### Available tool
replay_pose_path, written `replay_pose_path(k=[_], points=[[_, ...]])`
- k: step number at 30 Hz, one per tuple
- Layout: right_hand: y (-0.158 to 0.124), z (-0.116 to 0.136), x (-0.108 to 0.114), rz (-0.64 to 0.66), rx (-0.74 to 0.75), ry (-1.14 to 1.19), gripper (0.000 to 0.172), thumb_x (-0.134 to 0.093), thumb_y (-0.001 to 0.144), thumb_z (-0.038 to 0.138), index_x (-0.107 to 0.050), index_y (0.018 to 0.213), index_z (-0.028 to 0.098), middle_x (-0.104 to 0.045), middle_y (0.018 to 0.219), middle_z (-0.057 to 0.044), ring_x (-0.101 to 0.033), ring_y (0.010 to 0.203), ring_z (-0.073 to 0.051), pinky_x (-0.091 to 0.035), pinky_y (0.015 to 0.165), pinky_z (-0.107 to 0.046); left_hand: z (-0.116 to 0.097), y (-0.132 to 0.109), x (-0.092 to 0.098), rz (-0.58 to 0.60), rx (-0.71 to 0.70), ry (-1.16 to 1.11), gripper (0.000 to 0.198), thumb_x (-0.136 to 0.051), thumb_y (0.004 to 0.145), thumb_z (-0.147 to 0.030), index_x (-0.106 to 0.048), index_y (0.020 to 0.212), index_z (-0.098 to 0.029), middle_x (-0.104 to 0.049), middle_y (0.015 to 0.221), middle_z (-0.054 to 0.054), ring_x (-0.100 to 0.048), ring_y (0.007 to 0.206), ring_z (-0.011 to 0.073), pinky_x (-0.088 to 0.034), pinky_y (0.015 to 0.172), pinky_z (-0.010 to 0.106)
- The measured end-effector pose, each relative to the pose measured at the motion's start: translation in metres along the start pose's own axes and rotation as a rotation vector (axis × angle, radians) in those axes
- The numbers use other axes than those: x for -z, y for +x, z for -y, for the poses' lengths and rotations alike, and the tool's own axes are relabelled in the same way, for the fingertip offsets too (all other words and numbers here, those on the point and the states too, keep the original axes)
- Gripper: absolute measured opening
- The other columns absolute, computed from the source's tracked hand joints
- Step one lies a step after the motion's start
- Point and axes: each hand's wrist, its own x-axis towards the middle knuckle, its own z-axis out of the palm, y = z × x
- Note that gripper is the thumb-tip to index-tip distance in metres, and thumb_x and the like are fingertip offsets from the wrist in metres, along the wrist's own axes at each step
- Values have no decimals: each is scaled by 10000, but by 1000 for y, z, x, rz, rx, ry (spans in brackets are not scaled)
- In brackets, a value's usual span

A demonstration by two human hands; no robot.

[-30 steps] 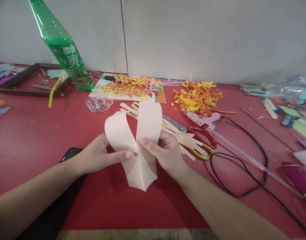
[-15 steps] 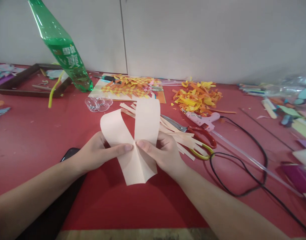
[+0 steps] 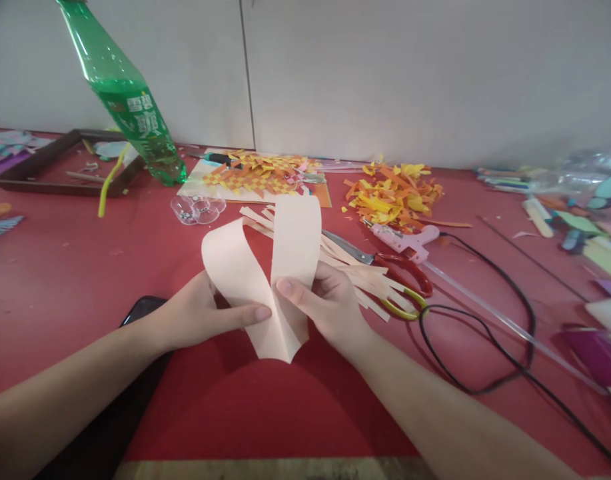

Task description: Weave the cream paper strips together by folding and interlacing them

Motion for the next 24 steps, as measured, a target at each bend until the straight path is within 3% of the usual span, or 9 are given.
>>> replay_pose_path(k=[4,14,24], points=[[-1,1,0,64,-15,64,149,-764,753,343,-723,812,213,-729,766,-17,-660,662,-170,-538,584,-283,2,0,1,-56,30,-1,301,-725,778,-353,-667,990,-146,-742,1038,87,-690,974,264,-560,797,334],[-1,0,0,5,-29,-27,174,-757,761,343,-738,870,210,-758,837,-47,-695,733,-213,-569,617,-323,2,1,1,-21,19,-106,306,-716,795,-343,-670,1011,-131,-733,1076,107,-682,1014,281,-557,850,372],[0,6,-6,-90,-76,46,217,-784,701,407,-684,719,216,-679,633,-2,-615,533,-156,-508,468,-273,1,1,2,-62,15,-119,289,-717,789,-357,-671,971,-137,-733,1058,99,-694,945,257,-567,767,333]])
